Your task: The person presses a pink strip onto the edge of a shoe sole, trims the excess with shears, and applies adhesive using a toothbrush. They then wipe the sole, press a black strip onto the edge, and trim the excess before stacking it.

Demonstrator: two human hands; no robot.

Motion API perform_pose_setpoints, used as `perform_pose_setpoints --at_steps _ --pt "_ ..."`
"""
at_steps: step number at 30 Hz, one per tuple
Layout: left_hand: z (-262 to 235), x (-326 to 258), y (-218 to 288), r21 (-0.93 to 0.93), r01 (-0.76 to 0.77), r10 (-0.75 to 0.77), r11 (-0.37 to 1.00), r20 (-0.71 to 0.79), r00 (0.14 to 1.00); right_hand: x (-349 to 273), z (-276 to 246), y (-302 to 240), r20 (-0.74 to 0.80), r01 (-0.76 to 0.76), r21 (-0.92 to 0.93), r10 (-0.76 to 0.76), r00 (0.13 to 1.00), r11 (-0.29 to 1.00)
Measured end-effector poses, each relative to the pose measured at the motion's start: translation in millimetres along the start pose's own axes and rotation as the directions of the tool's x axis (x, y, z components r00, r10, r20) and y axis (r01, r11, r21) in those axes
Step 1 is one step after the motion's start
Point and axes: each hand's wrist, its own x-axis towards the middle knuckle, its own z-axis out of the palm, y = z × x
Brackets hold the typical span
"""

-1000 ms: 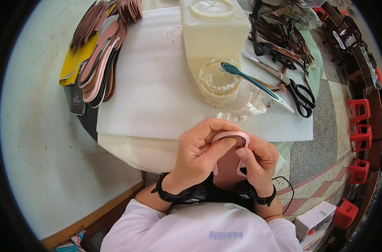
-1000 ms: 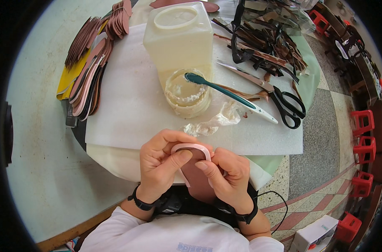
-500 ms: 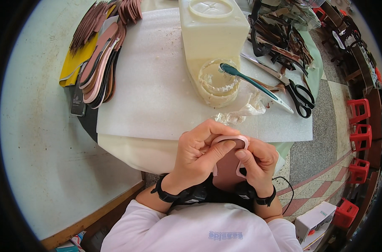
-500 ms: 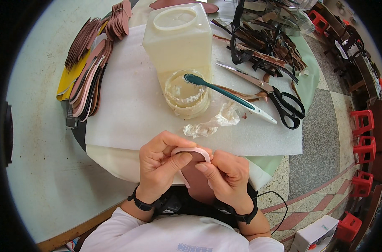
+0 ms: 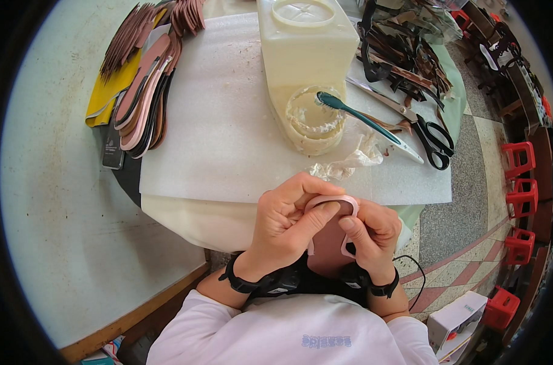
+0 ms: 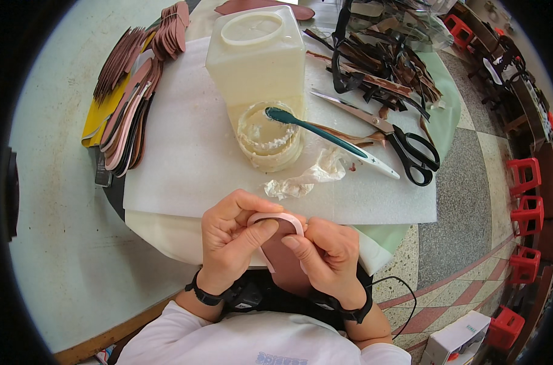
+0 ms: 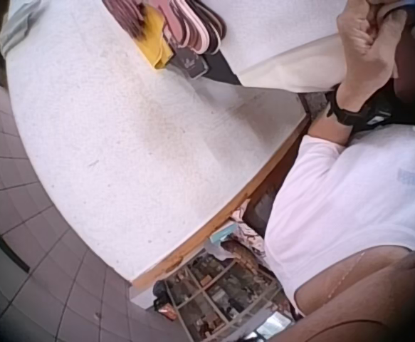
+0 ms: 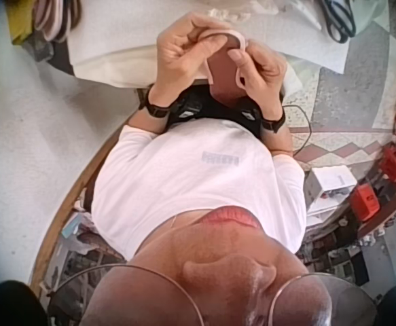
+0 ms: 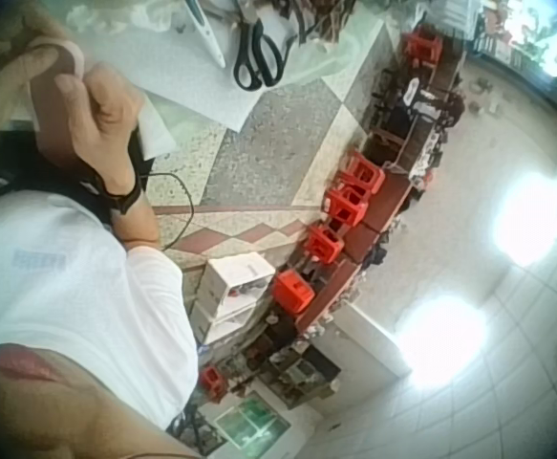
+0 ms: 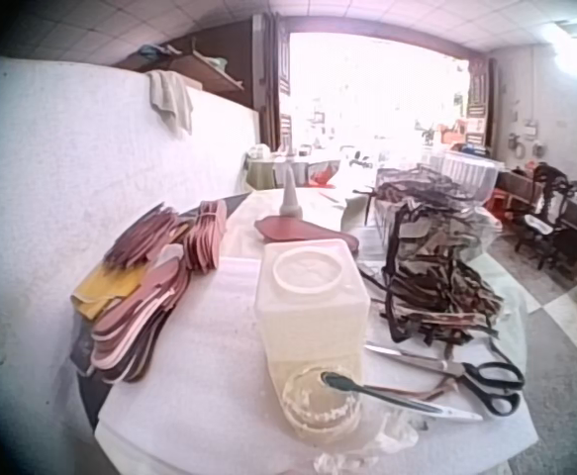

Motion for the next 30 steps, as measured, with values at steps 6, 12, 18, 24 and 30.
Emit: perform_pose_setpoints --at_steps 6,12,18,24,30 --pt "-2 0 0 -0.022 0.012 -0.012 1.0 0.002 1.0 0 1 0 -0.008 -0.01 -0.014 0.01 1.0 1.0" --pt "-1 0 2 -0.031 0.032 -0.032 0.999 0.009 0.999 0 1 -1 -0.015 -0.043 -0.002 0.043 0.999 0.999" --pt "1 0 2 0.021 0.011 -0.011 1.0 -0.018 1.0 -2 0 -1 -0.015 -0.088 0.015 0.088 0.996 0.996" --pt "0 0 2 0.053 0.023 -0.024 0.998 0.011 1.0 -5 -2 -11 0.004 -0.268 0.201 0.273 0.962 0.942" --pt "0 2 -1 0.043 -0.003 0.001 0.999 0.053 0.999 4 4 -18 -0.059 -0.289 0.263 0.314 0.948 0.921"
